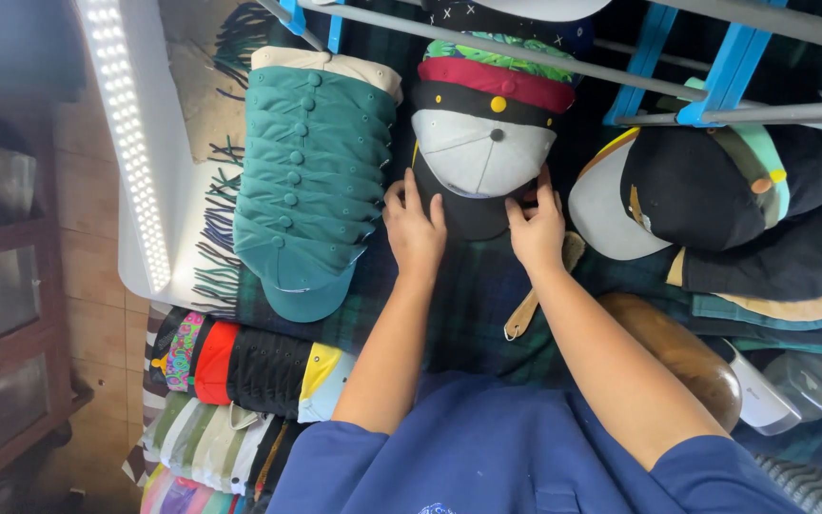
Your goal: Cleaning a collection of baseball caps using a brush and a handheld blower to remove dust and lint.
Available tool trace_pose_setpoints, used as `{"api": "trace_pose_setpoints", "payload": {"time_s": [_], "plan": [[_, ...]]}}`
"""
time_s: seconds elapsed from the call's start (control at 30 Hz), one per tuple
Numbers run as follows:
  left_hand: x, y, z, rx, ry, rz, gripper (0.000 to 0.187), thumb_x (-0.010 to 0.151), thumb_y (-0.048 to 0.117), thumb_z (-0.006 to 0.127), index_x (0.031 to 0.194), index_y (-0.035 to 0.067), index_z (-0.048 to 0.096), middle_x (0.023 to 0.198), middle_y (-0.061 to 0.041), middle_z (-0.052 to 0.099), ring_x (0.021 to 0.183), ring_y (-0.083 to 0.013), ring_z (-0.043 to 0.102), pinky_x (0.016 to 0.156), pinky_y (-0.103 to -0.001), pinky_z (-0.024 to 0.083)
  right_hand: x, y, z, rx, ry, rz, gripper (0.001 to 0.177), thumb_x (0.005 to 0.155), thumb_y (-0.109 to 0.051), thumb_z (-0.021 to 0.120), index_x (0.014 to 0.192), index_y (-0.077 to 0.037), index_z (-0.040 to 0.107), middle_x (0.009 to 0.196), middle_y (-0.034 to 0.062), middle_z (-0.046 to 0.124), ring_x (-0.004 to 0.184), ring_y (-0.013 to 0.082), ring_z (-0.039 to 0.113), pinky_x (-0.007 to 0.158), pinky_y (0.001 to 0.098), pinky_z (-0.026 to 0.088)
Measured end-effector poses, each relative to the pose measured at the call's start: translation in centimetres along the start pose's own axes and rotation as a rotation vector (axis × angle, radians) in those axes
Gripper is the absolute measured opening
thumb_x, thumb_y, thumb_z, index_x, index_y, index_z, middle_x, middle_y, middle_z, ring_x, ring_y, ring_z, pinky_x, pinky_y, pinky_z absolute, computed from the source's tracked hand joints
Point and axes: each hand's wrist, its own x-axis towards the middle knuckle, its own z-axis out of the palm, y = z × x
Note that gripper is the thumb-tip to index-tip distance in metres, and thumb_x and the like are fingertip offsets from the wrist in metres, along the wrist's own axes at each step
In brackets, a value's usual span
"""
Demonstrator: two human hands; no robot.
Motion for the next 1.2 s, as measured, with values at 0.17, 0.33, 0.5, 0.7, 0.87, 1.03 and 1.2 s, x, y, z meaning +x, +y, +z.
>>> {"api": "trace_pose_setpoints", "payload": {"time_s": [0.17, 0.33, 0.5, 0.7, 0.87, 1.03, 1.2], "plan": [[0.8, -1.0, 1.4, -0.005, 0.045, 0.054, 0.065, 0.095, 0.036, 0.067, 0.153, 0.015, 0.045, 0.130, -0.014, 0.056, 0.108, -0.0353, 0.066, 0.095, -0.046, 0.056, 0.2, 0.3, 0.8, -0.059, 0.008, 0.000, 0.073, 0.097, -0.018, 0.072, 0.159, -0.011, 0.035, 0.115, 0.0184, 0.059, 0.092, 0.0305, 0.074, 0.076, 0.0412, 0.065], [0.6, -1.1, 1.0, -0.039, 0.034, 0.076, 0.074, 0.090, 0.037, 0.073, 0.152, 0.009, 0.045, 0.135, -0.018, 0.055, 0.111, -0.0403, 0.063, 0.098, -0.050, 0.053, 0.4, 1.3, 0.8, -0.055, -0.011, 0.087, 0.071, 0.090, -0.020, 0.076, 0.154, -0.021, 0.045, 0.112, 0.0065, 0.054, 0.076, 0.0150, 0.074, 0.061, 0.0234, 0.065], [0.8, -0.8, -0.3, -0.146, -0.072, 0.016, 0.075, 0.091, 0.032, 0.074, 0.156, 0.011, 0.042, 0.143, -0.020, 0.051, 0.122, -0.0435, 0.058, 0.105, -0.052, 0.048, 0.1, 0.8, 0.0, 0.035, -0.119, 0.062, 0.072, 0.094, -0.017, 0.071, 0.156, -0.007, 0.036, 0.121, 0.0109, 0.063, 0.101, 0.0191, 0.074, 0.077, 0.0268, 0.068], [-1.5, 2.8, -3.2, -0.138, 0.054, 0.130, 0.072, 0.094, 0.023, 0.070, 0.157, 0.009, 0.039, 0.151, -0.020, 0.044, 0.130, -0.0411, 0.052, 0.110, -0.051, 0.044, -2.3, -2.4, -6.8, 0.372, -0.147, -0.037, 0.040, 0.098, -0.009, 0.067, 0.138, -0.009, 0.062, 0.126, 0.0145, 0.069, 0.110, 0.0261, 0.071, 0.081, 0.0345, 0.066], [-5.8, 7.5, -4.3, -0.544, -0.108, 0.138, 0.069, 0.091, 0.013, 0.067, 0.150, 0.006, 0.032, 0.117, -0.014, 0.067, 0.102, -0.0316, 0.069, 0.091, -0.041, 0.058, -2.9, 1.1, -17.6, -0.150, 0.554, -0.435, 0.027, 0.089, 0.002, 0.074, 0.110, -0.014, 0.077, 0.104, 0.0033, 0.069, 0.092, 0.0244, 0.068, 0.070, 0.0299, 0.062], [-8.7, 12.1, -2.0, -0.689, -0.276, -0.037, 0.087, 0.094, 0.017, 0.065, 0.158, -0.003, 0.010, 0.137, -0.023, 0.059, 0.113, -0.0355, 0.069, 0.091, -0.040, 0.063, -2.7, 5.0, -21.5, -0.390, 0.699, -0.557, 0.040, 0.082, 0.002, 0.086, 0.118, -0.011, 0.075, 0.116, 0.0040, 0.061, 0.098, 0.0276, 0.064, 0.070, 0.0314, 0.065], [-10.2, 14.3, 2.0, -0.777, -0.489, -0.068, 0.084, 0.094, 0.022, 0.065, 0.160, 0.000, 0.018, 0.145, -0.023, 0.052, 0.126, -0.0331, 0.062, 0.101, -0.038, 0.059, -1.8, 6.3, -22.3, -0.433, 0.620, -0.595, 0.045, 0.080, -0.007, 0.093, 0.120, -0.008, 0.073, 0.105, 0.0058, 0.062, 0.095, 0.0313, 0.064, 0.084, 0.0416, 0.055]]}}
